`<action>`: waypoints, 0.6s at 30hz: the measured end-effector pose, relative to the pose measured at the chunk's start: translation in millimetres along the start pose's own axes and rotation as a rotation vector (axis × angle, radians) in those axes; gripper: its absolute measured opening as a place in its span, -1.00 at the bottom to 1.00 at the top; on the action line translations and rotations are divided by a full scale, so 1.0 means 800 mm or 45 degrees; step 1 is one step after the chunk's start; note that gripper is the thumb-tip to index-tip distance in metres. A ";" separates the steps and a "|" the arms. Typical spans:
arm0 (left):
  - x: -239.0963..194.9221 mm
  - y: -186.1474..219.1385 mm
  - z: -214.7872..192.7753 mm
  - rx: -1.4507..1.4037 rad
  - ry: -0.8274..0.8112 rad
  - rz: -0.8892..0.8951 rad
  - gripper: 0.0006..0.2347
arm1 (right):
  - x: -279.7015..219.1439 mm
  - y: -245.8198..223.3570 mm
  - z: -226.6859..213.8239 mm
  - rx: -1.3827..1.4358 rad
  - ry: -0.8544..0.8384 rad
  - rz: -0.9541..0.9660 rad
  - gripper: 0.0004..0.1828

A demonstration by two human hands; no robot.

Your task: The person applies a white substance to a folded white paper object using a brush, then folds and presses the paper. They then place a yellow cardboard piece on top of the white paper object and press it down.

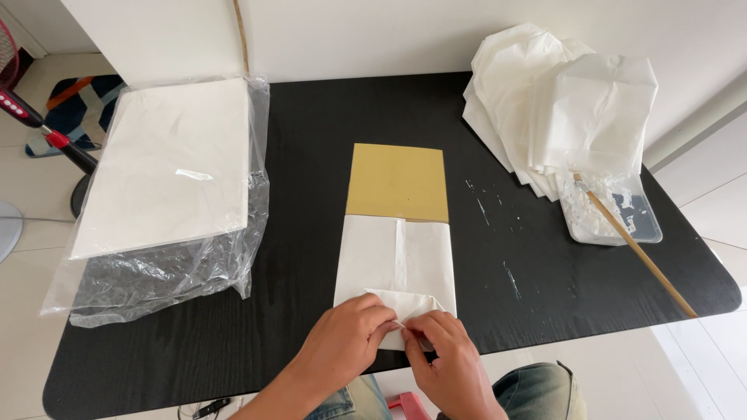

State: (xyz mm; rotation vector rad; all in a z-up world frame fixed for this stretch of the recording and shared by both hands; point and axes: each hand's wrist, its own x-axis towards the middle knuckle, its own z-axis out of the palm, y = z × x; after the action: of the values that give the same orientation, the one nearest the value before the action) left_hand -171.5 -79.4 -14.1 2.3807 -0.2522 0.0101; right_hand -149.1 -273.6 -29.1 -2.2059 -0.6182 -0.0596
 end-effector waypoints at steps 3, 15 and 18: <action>0.019 -0.006 -0.010 0.194 -0.071 0.138 -0.86 | 0.010 -0.003 -0.006 0.029 -0.064 0.143 -0.91; 0.061 -0.018 -0.031 0.260 -0.273 0.414 -0.82 | 0.026 -0.019 -0.011 -0.041 -0.133 0.338 -0.91; 0.066 -0.022 -0.033 0.377 -0.176 0.509 -0.83 | 0.035 -0.022 -0.012 -0.117 -0.202 0.443 -0.91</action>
State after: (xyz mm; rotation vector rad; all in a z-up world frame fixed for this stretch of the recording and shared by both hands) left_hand -115.2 -58.2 -2.7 2.5843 -0.8405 0.0753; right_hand -130.8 -259.7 -3.3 -2.3922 -0.3129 0.2743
